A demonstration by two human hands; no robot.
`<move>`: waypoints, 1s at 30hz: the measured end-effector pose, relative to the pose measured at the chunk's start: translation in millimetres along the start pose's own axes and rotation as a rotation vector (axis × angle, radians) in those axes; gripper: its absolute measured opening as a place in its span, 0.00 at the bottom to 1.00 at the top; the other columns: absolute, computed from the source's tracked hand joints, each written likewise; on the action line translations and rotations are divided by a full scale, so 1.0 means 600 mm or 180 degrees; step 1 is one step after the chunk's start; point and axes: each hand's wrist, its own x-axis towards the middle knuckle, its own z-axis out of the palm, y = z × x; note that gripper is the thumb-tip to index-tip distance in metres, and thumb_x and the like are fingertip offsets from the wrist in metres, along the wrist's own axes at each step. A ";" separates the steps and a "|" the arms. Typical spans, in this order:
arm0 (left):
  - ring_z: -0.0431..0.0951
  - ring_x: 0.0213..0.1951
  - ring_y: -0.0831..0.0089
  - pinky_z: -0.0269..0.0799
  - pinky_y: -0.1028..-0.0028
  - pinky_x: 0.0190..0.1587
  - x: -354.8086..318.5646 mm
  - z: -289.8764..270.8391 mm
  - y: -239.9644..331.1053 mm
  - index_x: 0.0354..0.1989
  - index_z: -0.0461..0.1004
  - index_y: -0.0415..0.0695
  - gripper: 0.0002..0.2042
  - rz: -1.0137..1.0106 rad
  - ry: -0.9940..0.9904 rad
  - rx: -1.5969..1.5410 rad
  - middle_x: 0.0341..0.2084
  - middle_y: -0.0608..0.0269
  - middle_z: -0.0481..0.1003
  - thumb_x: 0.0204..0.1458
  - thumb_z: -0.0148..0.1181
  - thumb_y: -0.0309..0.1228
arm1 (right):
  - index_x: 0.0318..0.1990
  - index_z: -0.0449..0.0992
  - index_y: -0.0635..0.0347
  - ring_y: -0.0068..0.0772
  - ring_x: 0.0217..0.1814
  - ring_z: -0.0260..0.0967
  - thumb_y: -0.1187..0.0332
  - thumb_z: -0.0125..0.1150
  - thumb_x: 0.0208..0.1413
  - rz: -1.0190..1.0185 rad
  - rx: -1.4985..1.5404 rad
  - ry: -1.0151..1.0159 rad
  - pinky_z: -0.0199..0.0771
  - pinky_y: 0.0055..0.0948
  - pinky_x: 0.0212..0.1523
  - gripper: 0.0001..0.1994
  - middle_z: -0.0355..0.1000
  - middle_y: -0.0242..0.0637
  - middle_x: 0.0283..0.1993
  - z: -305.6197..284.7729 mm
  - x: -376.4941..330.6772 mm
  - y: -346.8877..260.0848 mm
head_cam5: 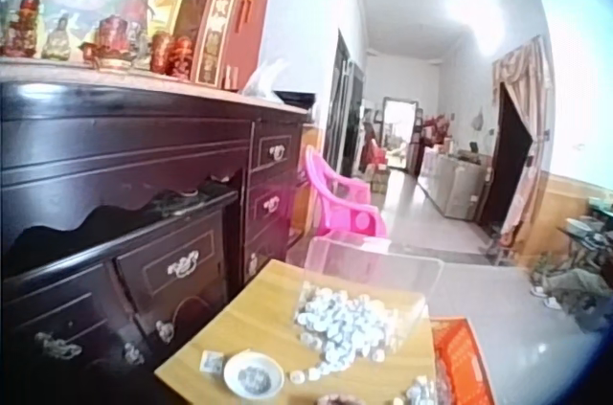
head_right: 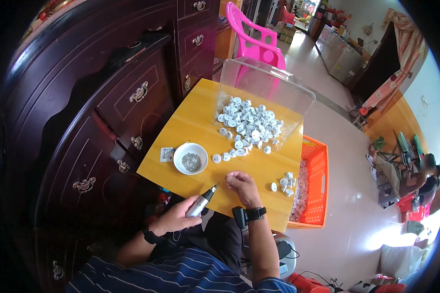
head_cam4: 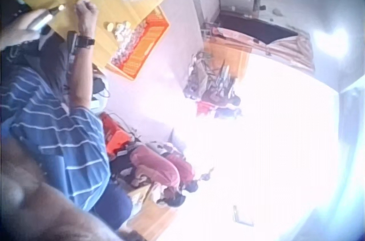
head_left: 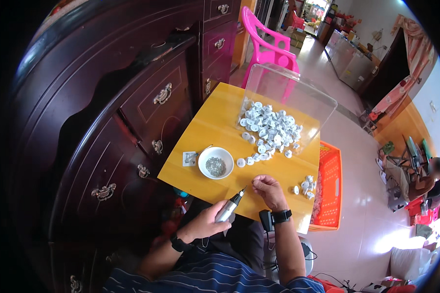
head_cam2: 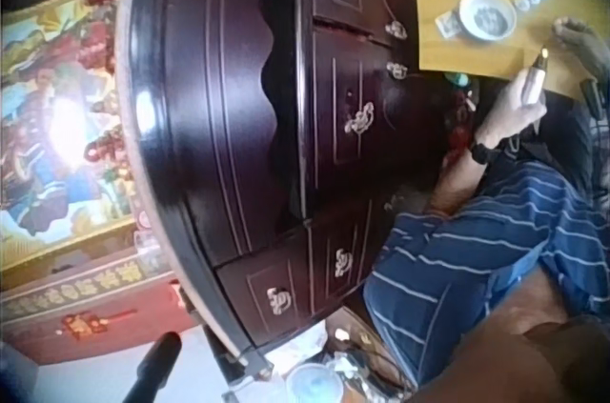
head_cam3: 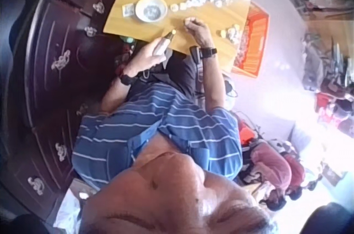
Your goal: Assembling small plastic components using an electric screwdriver.
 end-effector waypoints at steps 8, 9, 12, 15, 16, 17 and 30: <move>0.74 0.30 0.81 0.73 0.77 0.33 -0.001 0.006 0.005 0.69 0.59 0.39 0.33 0.0188 0.0007 0.0188 0.36 0.65 0.73 0.55 0.66 0.27 | 0.44 0.79 0.58 0.20 0.37 0.74 0.74 0.65 0.61 0.0130 0.0105 -0.0365 0.75 0.20 0.40 0.06 0.77 0.27 0.38 0.005 0.003 -0.007; 0.74 0.30 0.81 0.73 0.77 0.33 -0.001 0.007 0.008 0.69 0.59 0.39 0.33 0.0185 0.0004 0.0189 0.36 0.65 0.73 0.55 0.66 0.27 | 0.44 0.78 0.58 0.20 0.37 0.74 0.74 0.66 0.61 0.0110 0.0155 -0.0477 0.75 0.20 0.40 0.06 0.77 0.28 0.38 0.004 0.004 -0.007; 0.75 0.31 0.80 0.73 0.77 0.34 -0.001 0.009 0.011 0.69 0.58 0.39 0.33 0.0062 -0.0072 0.0082 0.36 0.64 0.74 0.55 0.65 0.27 | 0.44 0.78 0.58 0.20 0.36 0.74 0.75 0.66 0.60 0.0088 0.0174 -0.0639 0.75 0.21 0.39 0.06 0.77 0.28 0.38 0.000 0.005 -0.007; 0.75 0.30 0.80 0.73 0.77 0.33 -0.001 0.009 0.003 0.69 0.58 0.40 0.33 0.0254 -0.0046 0.0197 0.36 0.64 0.75 0.56 0.64 0.27 | 0.44 0.78 0.58 0.21 0.36 0.74 0.76 0.66 0.60 0.0081 0.0116 -0.0711 0.75 0.21 0.38 0.06 0.77 0.28 0.38 -0.001 0.004 -0.008; 0.75 0.31 0.80 0.74 0.77 0.34 -0.002 0.009 0.011 0.69 0.58 0.40 0.33 0.0120 -0.0082 0.0173 0.36 0.63 0.75 0.55 0.64 0.27 | 0.43 0.78 0.59 0.22 0.36 0.74 0.76 0.66 0.60 0.0075 0.0089 -0.0726 0.75 0.21 0.38 0.06 0.77 0.29 0.38 -0.002 0.003 -0.008; 0.75 0.31 0.79 0.74 0.76 0.35 -0.002 0.009 0.017 0.69 0.58 0.40 0.33 -0.0014 -0.0118 0.0149 0.36 0.63 0.75 0.55 0.64 0.27 | 0.43 0.78 0.59 0.22 0.36 0.74 0.76 0.66 0.60 0.0076 0.0088 -0.0722 0.75 0.21 0.38 0.06 0.77 0.29 0.38 -0.003 0.003 -0.008; 0.82 0.33 0.72 0.78 0.69 0.39 -0.008 0.004 0.005 0.66 0.60 0.38 0.30 0.0259 0.0045 0.0388 0.35 0.58 0.77 0.55 0.64 0.26 | 0.44 0.78 0.59 0.20 0.37 0.73 0.76 0.66 0.59 0.0071 -0.0292 -0.0844 0.74 0.22 0.39 0.06 0.77 0.28 0.37 0.003 0.006 -0.017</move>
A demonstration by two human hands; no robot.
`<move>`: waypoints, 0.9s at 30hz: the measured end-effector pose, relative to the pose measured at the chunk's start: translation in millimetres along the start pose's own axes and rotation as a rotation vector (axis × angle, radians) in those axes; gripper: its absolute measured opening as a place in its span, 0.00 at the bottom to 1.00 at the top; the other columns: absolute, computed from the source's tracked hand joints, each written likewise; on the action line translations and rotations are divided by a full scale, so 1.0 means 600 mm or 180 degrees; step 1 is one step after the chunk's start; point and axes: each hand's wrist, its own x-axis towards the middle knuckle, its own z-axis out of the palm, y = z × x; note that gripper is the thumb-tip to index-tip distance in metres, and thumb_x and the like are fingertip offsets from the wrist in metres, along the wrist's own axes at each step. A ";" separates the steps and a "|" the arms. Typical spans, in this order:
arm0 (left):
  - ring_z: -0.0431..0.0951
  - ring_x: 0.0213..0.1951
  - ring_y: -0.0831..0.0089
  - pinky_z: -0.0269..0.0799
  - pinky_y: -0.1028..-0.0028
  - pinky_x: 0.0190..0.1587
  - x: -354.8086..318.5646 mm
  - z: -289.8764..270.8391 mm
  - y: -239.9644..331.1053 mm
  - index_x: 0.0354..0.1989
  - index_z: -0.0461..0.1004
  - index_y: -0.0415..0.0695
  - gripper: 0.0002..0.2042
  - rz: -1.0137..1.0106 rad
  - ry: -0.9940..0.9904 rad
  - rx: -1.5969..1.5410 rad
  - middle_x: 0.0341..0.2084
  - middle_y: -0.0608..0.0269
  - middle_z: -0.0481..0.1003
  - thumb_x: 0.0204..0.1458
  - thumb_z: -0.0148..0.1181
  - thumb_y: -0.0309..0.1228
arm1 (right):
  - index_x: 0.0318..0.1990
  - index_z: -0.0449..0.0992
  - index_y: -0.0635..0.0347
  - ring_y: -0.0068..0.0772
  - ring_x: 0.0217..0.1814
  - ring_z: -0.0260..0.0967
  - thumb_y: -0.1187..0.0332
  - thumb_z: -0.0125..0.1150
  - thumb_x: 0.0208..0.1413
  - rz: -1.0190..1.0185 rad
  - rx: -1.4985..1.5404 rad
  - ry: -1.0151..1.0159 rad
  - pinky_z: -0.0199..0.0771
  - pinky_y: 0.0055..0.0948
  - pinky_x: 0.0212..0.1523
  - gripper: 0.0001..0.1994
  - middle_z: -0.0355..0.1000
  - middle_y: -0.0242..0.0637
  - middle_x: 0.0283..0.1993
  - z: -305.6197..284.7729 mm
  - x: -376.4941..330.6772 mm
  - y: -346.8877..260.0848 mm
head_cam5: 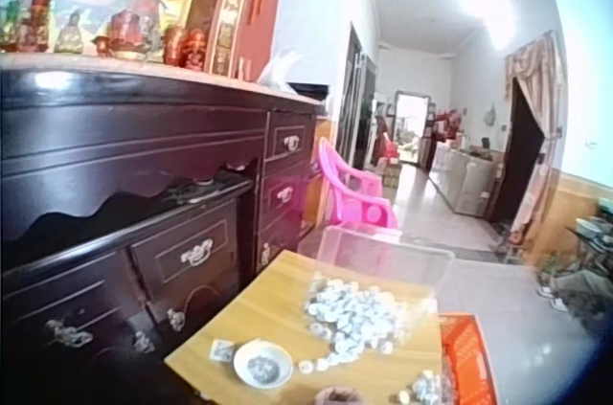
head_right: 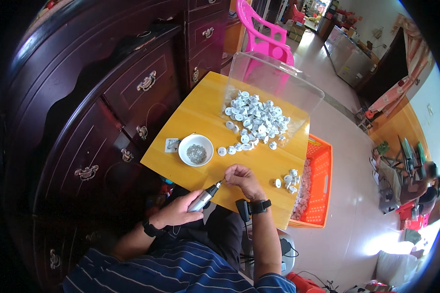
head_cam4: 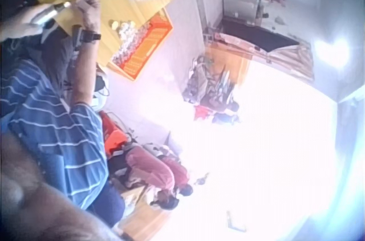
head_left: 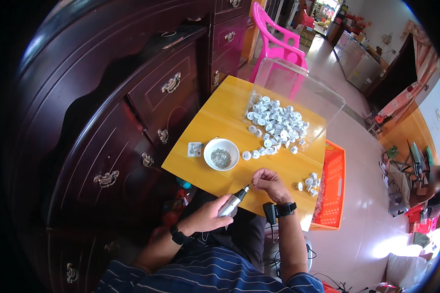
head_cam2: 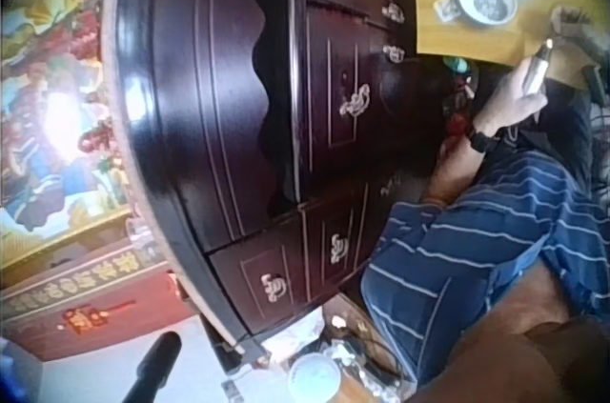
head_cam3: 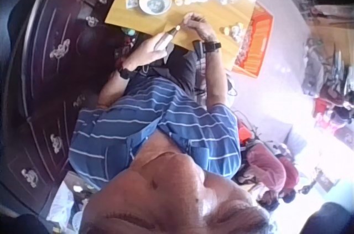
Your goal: Assembling small plastic components using an electric screwdriver.
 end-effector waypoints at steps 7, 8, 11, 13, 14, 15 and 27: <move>0.75 0.28 0.80 0.73 0.78 0.31 0.000 -0.008 0.020 0.64 0.61 0.38 0.26 -0.0705 -0.0440 -0.1601 0.32 0.66 0.72 0.58 0.60 0.27 | 0.43 0.78 0.60 0.20 0.37 0.73 0.76 0.67 0.59 -0.0340 -0.0019 -0.0226 0.75 0.21 0.42 0.07 0.77 0.29 0.37 0.007 0.004 -0.001; 0.74 0.28 0.81 0.72 0.80 0.30 0.000 -0.008 0.021 0.64 0.61 0.38 0.25 -0.0709 -0.0443 -0.1768 0.32 0.67 0.72 0.59 0.59 0.27 | 0.43 0.78 0.60 0.20 0.37 0.73 0.76 0.67 0.59 -0.0333 -0.0022 -0.0228 0.75 0.21 0.42 0.07 0.77 0.29 0.37 0.007 0.005 -0.001; 0.74 0.29 0.81 0.73 0.80 0.30 -0.002 -0.014 0.019 0.64 0.61 0.37 0.26 -0.0638 -0.0494 -0.1644 0.33 0.67 0.72 0.59 0.60 0.27 | 0.48 0.77 0.60 0.21 0.38 0.73 0.76 0.67 0.59 -0.0359 0.0105 -0.0226 0.75 0.22 0.42 0.11 0.78 0.30 0.38 0.014 0.009 -0.003; 0.74 0.28 0.81 0.72 0.80 0.30 -0.002 -0.015 0.025 0.65 0.60 0.37 0.26 -0.0620 -0.0421 -0.1654 0.33 0.67 0.72 0.59 0.60 0.27 | 0.54 0.74 0.60 0.21 0.38 0.73 0.76 0.67 0.59 -0.0256 0.0093 -0.0269 0.75 0.22 0.42 0.16 0.78 0.31 0.41 0.018 0.013 -0.005; 0.74 0.28 0.81 0.72 0.80 0.30 -0.002 -0.016 0.027 0.65 0.60 0.37 0.26 -0.0604 -0.0350 -0.1660 0.33 0.67 0.72 0.59 0.60 0.27 | 0.54 0.74 0.60 0.21 0.38 0.73 0.76 0.67 0.59 -0.0254 0.0089 -0.0272 0.75 0.22 0.42 0.16 0.78 0.31 0.41 0.021 0.016 -0.006; 0.74 0.28 0.81 0.72 0.80 0.30 -0.002 -0.017 0.022 0.65 0.60 0.37 0.26 -0.0598 -0.0341 -0.1662 0.33 0.67 0.72 0.59 0.60 0.27 | 0.55 0.74 0.60 0.20 0.38 0.73 0.76 0.66 0.59 -0.0164 0.0098 -0.0197 0.75 0.22 0.42 0.17 0.78 0.30 0.42 0.026 0.019 -0.007; 0.74 0.30 0.82 0.72 0.82 0.30 -0.010 -0.028 -0.016 0.72 0.53 0.40 0.35 -0.0579 -0.0194 -0.1364 0.35 0.66 0.73 0.59 0.63 0.29 | 0.48 0.79 0.56 0.51 0.41 0.78 0.68 0.65 0.53 -0.1321 -0.3807 0.1846 0.79 0.42 0.43 0.15 0.77 0.48 0.43 0.068 0.123 -0.019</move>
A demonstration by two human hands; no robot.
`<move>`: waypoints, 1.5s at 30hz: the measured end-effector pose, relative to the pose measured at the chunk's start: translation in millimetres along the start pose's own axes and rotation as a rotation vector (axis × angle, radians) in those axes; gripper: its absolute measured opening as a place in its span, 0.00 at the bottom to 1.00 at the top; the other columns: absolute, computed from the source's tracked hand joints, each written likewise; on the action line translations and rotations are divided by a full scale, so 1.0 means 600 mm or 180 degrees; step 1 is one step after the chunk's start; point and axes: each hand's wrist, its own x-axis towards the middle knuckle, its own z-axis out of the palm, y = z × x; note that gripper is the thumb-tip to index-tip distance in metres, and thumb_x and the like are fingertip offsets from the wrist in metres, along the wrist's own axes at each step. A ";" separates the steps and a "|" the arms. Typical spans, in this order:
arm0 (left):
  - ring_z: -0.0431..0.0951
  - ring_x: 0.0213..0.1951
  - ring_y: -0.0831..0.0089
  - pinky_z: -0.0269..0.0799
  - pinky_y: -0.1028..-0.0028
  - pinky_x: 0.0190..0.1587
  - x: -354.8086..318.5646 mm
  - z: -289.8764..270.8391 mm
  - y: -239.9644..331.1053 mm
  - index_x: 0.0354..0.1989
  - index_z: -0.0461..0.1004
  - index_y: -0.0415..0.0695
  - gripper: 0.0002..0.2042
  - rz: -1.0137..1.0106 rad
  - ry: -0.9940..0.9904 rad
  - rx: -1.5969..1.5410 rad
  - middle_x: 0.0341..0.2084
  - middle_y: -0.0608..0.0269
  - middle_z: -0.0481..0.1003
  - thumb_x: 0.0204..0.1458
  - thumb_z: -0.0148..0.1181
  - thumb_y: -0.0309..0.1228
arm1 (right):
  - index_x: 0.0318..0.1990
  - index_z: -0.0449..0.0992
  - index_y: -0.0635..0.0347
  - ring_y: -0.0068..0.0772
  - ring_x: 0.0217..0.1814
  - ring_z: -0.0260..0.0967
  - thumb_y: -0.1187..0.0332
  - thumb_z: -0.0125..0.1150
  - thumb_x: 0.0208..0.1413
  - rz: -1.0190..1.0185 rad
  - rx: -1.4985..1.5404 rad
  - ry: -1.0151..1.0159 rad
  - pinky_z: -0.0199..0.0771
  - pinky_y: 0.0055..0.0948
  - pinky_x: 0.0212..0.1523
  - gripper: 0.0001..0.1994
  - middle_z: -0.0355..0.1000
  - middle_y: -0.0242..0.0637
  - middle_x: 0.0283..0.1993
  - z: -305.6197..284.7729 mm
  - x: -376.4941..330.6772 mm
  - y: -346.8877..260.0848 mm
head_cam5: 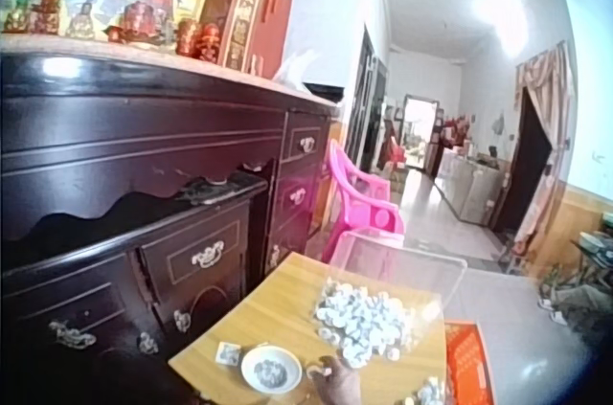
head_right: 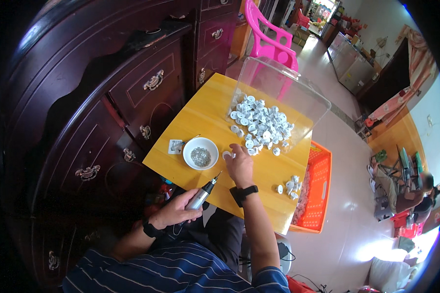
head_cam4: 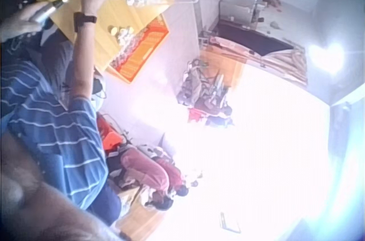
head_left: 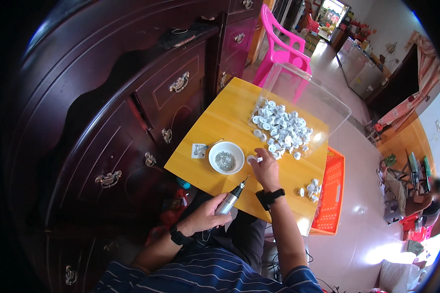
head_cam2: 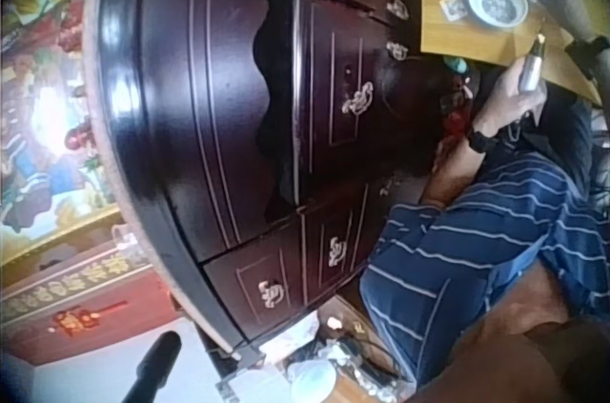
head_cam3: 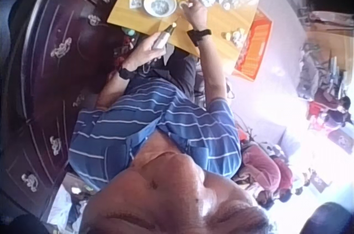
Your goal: Assembling small plastic components using an electric screwdriver.
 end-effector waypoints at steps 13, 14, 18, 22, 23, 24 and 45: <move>0.73 0.27 0.83 0.71 0.81 0.28 0.004 0.002 0.000 0.70 0.57 0.39 0.32 0.0065 0.0213 0.0132 0.32 0.68 0.72 0.58 0.63 0.29 | 0.43 0.77 0.60 0.25 0.35 0.75 0.74 0.64 0.59 0.0676 0.1566 -0.0457 0.75 0.27 0.35 0.06 0.76 0.33 0.38 0.001 -0.051 0.052; 0.74 0.30 0.82 0.72 0.81 0.30 0.006 0.001 -0.002 0.71 0.55 0.39 0.33 0.0036 0.0129 0.0237 0.34 0.66 0.72 0.60 0.63 0.30 | 0.46 0.77 0.61 0.15 0.38 0.70 0.75 0.63 0.62 0.0976 0.2054 -0.0515 0.73 0.19 0.38 0.07 0.74 0.25 0.39 -0.002 -0.064 0.055; 0.74 0.30 0.82 0.72 0.81 0.30 0.017 0.014 -0.001 0.71 0.54 0.39 0.34 0.0005 0.0086 0.0302 0.34 0.66 0.72 0.59 0.63 0.30 | 0.47 0.77 0.61 0.17 0.40 0.73 0.77 0.64 0.60 0.1358 0.2880 -0.0453 0.74 0.20 0.44 0.09 0.76 0.27 0.42 -0.018 -0.108 0.057; 0.74 0.31 0.82 0.71 0.80 0.31 0.022 0.028 -0.001 0.72 0.53 0.39 0.35 -0.0024 0.0027 0.0193 0.34 0.66 0.73 0.59 0.63 0.29 | 0.48 0.77 0.62 0.17 0.39 0.73 0.76 0.64 0.62 0.1304 0.2859 -0.0447 0.74 0.18 0.41 0.09 0.78 0.27 0.41 -0.020 -0.129 0.052; 0.74 0.31 0.82 0.72 0.80 0.31 0.023 0.030 -0.003 0.72 0.53 0.39 0.35 -0.0015 0.0036 0.0209 0.34 0.66 0.73 0.58 0.63 0.29 | 0.48 0.77 0.62 0.17 0.39 0.74 0.76 0.64 0.61 0.1255 0.2857 -0.0405 0.74 0.18 0.41 0.09 0.78 0.27 0.41 -0.017 -0.130 0.054; 0.74 0.31 0.82 0.72 0.80 0.31 0.024 0.032 -0.003 0.72 0.53 0.39 0.35 -0.0027 0.0038 0.0221 0.34 0.66 0.73 0.58 0.63 0.29 | 0.48 0.78 0.62 0.16 0.40 0.74 0.76 0.64 0.61 0.1208 0.2861 -0.0369 0.74 0.18 0.42 0.09 0.78 0.27 0.40 -0.016 -0.130 0.054; 0.74 0.29 0.81 0.72 0.79 0.30 0.036 0.035 -0.014 0.72 0.53 0.39 0.34 -0.0007 0.0099 0.0581 0.33 0.64 0.73 0.59 0.63 0.28 | 0.46 0.80 0.63 0.12 0.35 0.73 0.74 0.66 0.59 0.1189 0.2481 -0.0274 0.73 0.16 0.37 0.08 0.78 0.25 0.36 -0.012 -0.133 0.045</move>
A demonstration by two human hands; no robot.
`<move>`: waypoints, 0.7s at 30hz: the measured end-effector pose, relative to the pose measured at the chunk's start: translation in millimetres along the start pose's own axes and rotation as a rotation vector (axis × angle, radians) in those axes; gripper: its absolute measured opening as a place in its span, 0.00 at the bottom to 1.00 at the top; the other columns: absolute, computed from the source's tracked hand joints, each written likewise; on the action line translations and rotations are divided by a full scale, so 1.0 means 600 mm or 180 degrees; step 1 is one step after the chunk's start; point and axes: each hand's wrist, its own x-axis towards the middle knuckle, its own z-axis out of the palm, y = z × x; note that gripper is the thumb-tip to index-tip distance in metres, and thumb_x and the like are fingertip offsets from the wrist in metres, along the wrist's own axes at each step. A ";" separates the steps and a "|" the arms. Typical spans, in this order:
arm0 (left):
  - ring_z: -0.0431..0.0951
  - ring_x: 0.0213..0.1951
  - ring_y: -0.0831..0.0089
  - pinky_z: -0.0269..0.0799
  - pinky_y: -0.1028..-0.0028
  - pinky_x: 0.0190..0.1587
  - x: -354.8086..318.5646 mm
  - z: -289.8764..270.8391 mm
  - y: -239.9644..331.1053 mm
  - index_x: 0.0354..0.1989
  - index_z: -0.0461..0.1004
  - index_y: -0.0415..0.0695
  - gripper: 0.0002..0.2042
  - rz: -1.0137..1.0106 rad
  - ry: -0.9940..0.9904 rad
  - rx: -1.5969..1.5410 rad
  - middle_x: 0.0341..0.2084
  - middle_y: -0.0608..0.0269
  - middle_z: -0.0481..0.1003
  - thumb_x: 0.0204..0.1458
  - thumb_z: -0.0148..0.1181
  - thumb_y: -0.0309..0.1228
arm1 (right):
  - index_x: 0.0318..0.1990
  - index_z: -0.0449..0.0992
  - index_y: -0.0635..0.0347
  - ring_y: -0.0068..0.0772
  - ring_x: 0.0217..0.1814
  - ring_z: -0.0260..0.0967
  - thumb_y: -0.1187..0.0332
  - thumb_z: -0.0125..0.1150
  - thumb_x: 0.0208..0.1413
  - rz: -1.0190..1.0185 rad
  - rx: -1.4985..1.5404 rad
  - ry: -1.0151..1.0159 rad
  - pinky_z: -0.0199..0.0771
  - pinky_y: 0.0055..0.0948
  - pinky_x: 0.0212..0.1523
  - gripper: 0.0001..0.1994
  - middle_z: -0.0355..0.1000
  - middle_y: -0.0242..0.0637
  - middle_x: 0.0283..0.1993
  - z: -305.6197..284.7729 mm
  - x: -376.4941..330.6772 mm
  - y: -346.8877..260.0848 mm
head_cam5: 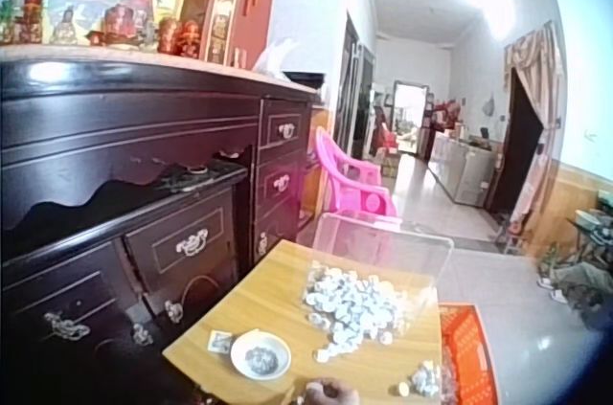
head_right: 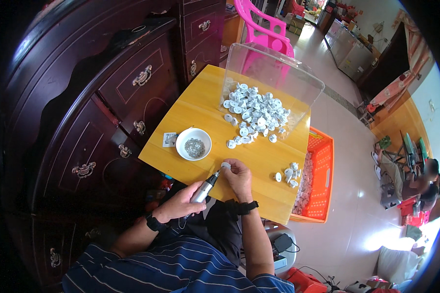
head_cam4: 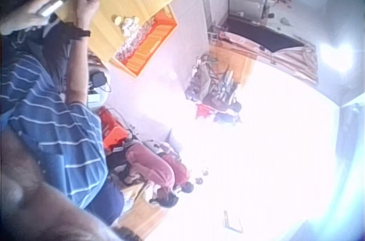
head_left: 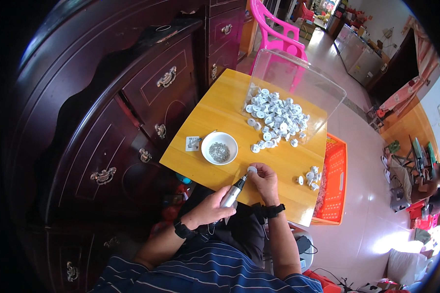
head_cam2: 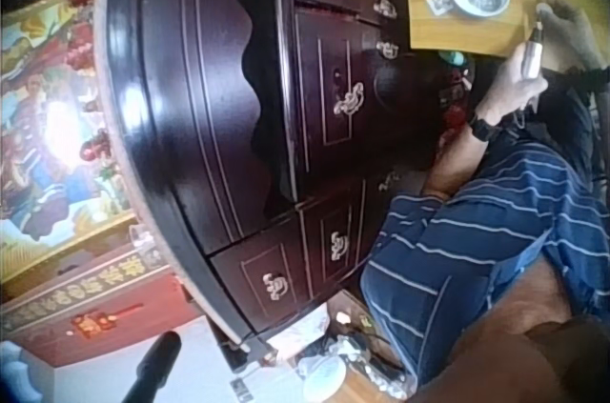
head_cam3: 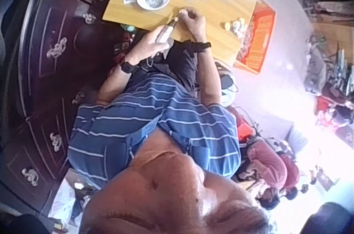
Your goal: Assembling small plastic components using an electric screwdriver.
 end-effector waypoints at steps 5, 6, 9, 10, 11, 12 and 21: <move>0.74 0.28 0.81 0.72 0.79 0.29 0.000 0.001 0.002 0.71 0.54 0.39 0.34 -0.0020 0.0034 0.0020 0.33 0.64 0.73 0.58 0.63 0.28 | 0.46 0.80 0.63 0.12 0.35 0.73 0.75 0.66 0.59 -0.0086 0.0018 -0.0009 0.73 0.15 0.37 0.08 0.79 0.25 0.36 0.001 0.001 0.007; 0.74 0.28 0.81 0.72 0.79 0.29 0.000 0.001 0.002 0.71 0.54 0.39 0.34 -0.0021 0.0035 0.0020 0.33 0.64 0.73 0.58 0.63 0.28 | 0.46 0.80 0.63 0.12 0.35 0.73 0.75 0.66 0.59 -0.0087 0.0032 0.0011 0.72 0.15 0.37 0.08 0.79 0.25 0.36 0.001 0.000 0.007; 0.74 0.28 0.82 0.72 0.79 0.29 0.001 0.000 -0.001 0.70 0.54 0.39 0.33 -0.0007 0.0048 0.0047 0.33 0.65 0.73 0.58 0.63 0.28 | 0.46 0.80 0.64 0.12 0.35 0.73 0.75 0.66 0.59 -0.0084 0.0064 0.0008 0.72 0.16 0.36 0.08 0.79 0.25 0.35 0.001 0.001 0.009; 0.74 0.28 0.82 0.72 0.79 0.29 0.002 0.000 -0.002 0.71 0.54 0.39 0.33 -0.0017 0.0041 0.0047 0.33 0.65 0.73 0.58 0.63 0.28 | 0.46 0.80 0.64 0.12 0.35 0.73 0.75 0.66 0.59 -0.0085 0.0064 0.0009 0.72 0.16 0.36 0.08 0.79 0.25 0.35 0.001 0.001 0.011; 0.74 0.28 0.82 0.71 0.79 0.29 0.002 0.000 -0.003 0.71 0.54 0.39 0.33 -0.0026 0.0034 0.0047 0.33 0.65 0.73 0.58 0.63 0.28 | 0.46 0.80 0.64 0.12 0.34 0.73 0.75 0.66 0.59 -0.0125 0.0047 0.0019 0.72 0.16 0.36 0.08 0.79 0.25 0.35 0.001 0.001 0.012; 0.74 0.28 0.82 0.71 0.79 0.29 0.001 0.000 -0.001 0.71 0.54 0.39 0.33 -0.0028 0.0036 0.0047 0.33 0.65 0.73 0.58 0.63 0.28 | 0.46 0.80 0.64 0.12 0.34 0.73 0.75 0.66 0.59 -0.0164 0.0031 0.0025 0.72 0.16 0.36 0.09 0.79 0.25 0.34 0.002 0.001 0.012; 0.74 0.28 0.80 0.73 0.75 0.32 -0.002 0.000 0.007 0.67 0.60 0.38 0.31 -0.0168 0.0102 -0.0026 0.32 0.64 0.74 0.55 0.63 0.28 | 0.43 0.83 0.64 0.13 0.31 0.69 0.74 0.69 0.56 -0.0667 -0.0856 0.0371 0.71 0.17 0.33 0.09 0.77 0.26 0.35 0.004 -0.007 0.015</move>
